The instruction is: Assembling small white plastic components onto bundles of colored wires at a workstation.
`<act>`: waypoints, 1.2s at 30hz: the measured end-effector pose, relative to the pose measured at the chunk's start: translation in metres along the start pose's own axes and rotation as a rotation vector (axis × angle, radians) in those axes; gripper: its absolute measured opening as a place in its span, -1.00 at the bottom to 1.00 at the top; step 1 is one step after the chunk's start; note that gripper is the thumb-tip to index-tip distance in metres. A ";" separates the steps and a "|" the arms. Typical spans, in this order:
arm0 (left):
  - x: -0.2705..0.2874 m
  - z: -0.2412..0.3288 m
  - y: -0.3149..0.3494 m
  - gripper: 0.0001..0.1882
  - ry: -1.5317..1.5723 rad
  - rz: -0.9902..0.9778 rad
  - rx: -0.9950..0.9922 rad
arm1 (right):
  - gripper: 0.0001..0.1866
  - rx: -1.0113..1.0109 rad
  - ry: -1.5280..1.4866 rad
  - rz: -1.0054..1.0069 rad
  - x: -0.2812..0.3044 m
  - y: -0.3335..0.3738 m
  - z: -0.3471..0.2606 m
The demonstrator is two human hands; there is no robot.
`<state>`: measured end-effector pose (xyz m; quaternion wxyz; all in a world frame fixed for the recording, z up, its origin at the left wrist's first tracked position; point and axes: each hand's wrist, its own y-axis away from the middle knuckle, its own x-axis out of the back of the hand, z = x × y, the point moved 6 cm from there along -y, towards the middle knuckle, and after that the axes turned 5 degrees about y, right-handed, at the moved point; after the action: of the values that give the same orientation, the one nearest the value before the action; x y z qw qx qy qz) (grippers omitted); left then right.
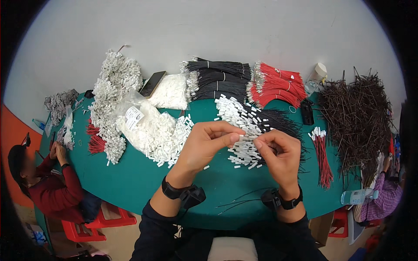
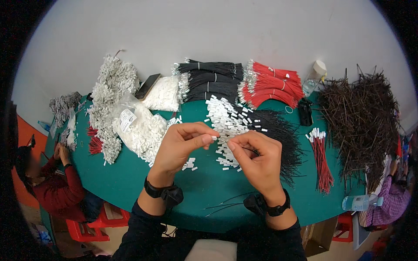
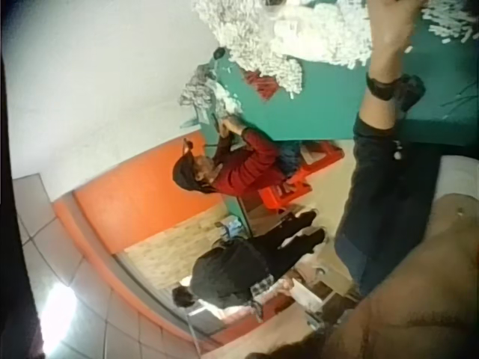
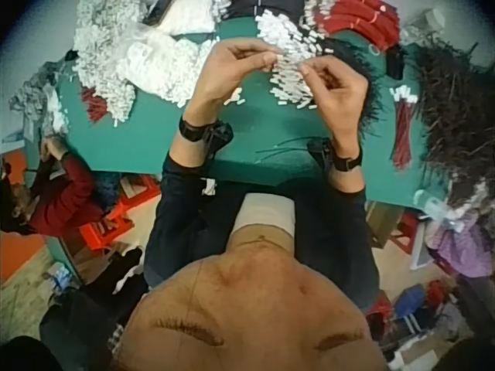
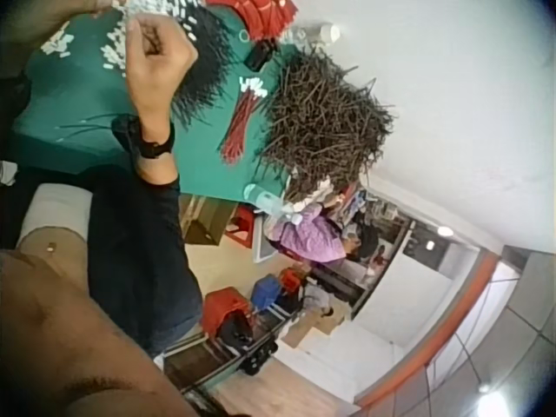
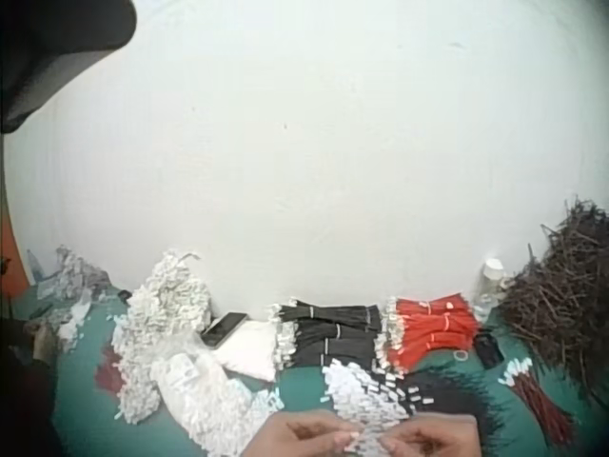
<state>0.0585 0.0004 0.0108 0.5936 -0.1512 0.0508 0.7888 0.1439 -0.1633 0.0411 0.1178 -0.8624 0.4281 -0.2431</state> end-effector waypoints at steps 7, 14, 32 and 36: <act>0.002 -0.008 -0.001 -0.80 0.133 0.028 0.063 | -0.95 0.085 0.134 0.035 0.004 0.001 -0.013; 0.001 -0.011 -0.002 -0.79 0.151 0.029 0.080 | -0.97 0.156 0.249 0.068 0.003 0.002 -0.020; -0.003 -0.011 0.001 -0.85 0.047 -0.078 0.124 | -0.96 0.106 0.204 0.036 0.004 0.003 -0.018; -0.009 -0.010 -0.001 -0.81 -0.001 -0.104 0.101 | -0.97 0.105 0.205 0.039 0.005 0.002 -0.016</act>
<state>0.0635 -0.0104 0.0042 0.6408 -0.1232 0.0824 0.7533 0.1371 -0.1686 0.0552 0.1234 -0.8171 0.4412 -0.3498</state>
